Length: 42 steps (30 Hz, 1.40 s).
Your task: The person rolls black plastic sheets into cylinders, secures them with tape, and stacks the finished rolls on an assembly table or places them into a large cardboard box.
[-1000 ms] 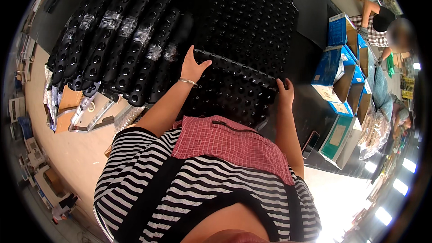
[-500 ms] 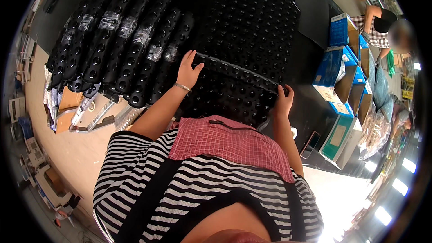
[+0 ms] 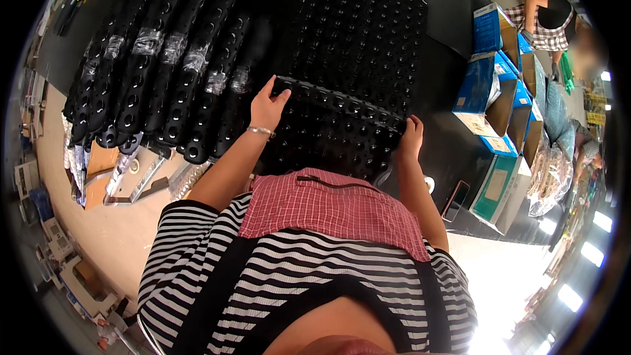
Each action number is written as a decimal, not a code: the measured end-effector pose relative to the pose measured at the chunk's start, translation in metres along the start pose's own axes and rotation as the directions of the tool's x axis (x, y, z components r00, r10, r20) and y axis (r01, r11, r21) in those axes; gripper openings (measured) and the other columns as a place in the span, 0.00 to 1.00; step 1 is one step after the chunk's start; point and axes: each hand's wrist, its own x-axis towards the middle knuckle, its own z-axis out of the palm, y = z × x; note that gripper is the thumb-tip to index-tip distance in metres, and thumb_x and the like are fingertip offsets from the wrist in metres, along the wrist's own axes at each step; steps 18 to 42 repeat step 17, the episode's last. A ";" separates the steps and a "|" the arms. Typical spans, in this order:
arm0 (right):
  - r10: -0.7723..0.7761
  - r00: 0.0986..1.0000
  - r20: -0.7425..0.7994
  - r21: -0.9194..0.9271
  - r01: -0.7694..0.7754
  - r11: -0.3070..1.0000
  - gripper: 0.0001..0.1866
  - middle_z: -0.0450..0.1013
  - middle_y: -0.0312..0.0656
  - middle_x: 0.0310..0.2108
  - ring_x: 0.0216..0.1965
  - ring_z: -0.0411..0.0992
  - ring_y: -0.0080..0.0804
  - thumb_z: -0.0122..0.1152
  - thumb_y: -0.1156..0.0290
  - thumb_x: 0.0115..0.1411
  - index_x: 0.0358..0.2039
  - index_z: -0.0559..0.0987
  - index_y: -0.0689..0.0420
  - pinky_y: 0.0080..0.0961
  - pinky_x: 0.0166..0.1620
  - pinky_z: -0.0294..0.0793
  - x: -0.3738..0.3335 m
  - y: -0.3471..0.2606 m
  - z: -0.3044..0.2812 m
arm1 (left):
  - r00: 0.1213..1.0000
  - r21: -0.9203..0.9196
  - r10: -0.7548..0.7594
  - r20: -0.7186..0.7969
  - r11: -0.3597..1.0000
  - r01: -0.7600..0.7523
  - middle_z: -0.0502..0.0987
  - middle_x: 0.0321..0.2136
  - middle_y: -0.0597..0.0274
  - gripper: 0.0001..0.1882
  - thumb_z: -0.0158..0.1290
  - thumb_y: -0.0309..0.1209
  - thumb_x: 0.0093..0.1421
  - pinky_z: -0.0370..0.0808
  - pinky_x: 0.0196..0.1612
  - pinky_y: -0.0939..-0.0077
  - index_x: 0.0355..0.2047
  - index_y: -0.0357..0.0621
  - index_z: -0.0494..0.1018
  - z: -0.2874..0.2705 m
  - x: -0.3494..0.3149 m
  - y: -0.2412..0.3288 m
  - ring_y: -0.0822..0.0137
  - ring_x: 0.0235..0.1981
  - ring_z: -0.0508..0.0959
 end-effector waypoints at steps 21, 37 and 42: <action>-0.524 0.723 0.451 -0.599 0.680 0.423 0.27 0.64 0.35 0.69 0.73 0.55 0.40 0.54 0.53 0.70 0.67 0.70 0.45 0.59 0.73 0.40 -0.027 -0.068 0.065 | 0.968 0.536 0.245 -0.050 0.825 -0.181 0.77 0.55 0.42 0.29 0.61 0.36 0.62 0.68 0.63 0.57 0.60 0.34 0.71 0.019 0.031 0.005 0.44 0.58 0.74; -0.524 0.723 0.451 -0.599 0.680 0.423 0.27 0.64 0.35 0.69 0.73 0.55 0.40 0.54 0.53 0.70 0.67 0.70 0.45 0.59 0.73 0.40 -0.027 -0.068 0.065 | 0.968 0.536 0.245 -0.050 0.825 -0.181 0.77 0.55 0.42 0.29 0.61 0.36 0.62 0.68 0.63 0.57 0.60 0.34 0.71 0.019 0.031 0.005 0.44 0.58 0.74; -0.524 0.723 0.451 -0.599 0.680 0.423 0.27 0.64 0.35 0.69 0.73 0.55 0.40 0.54 0.53 0.70 0.67 0.70 0.45 0.59 0.73 0.40 -0.027 -0.068 0.065 | 0.968 0.536 0.245 -0.050 0.825 -0.181 0.77 0.55 0.42 0.29 0.61 0.36 0.62 0.68 0.63 0.57 0.60 0.34 0.71 0.019 0.031 0.005 0.44 0.58 0.74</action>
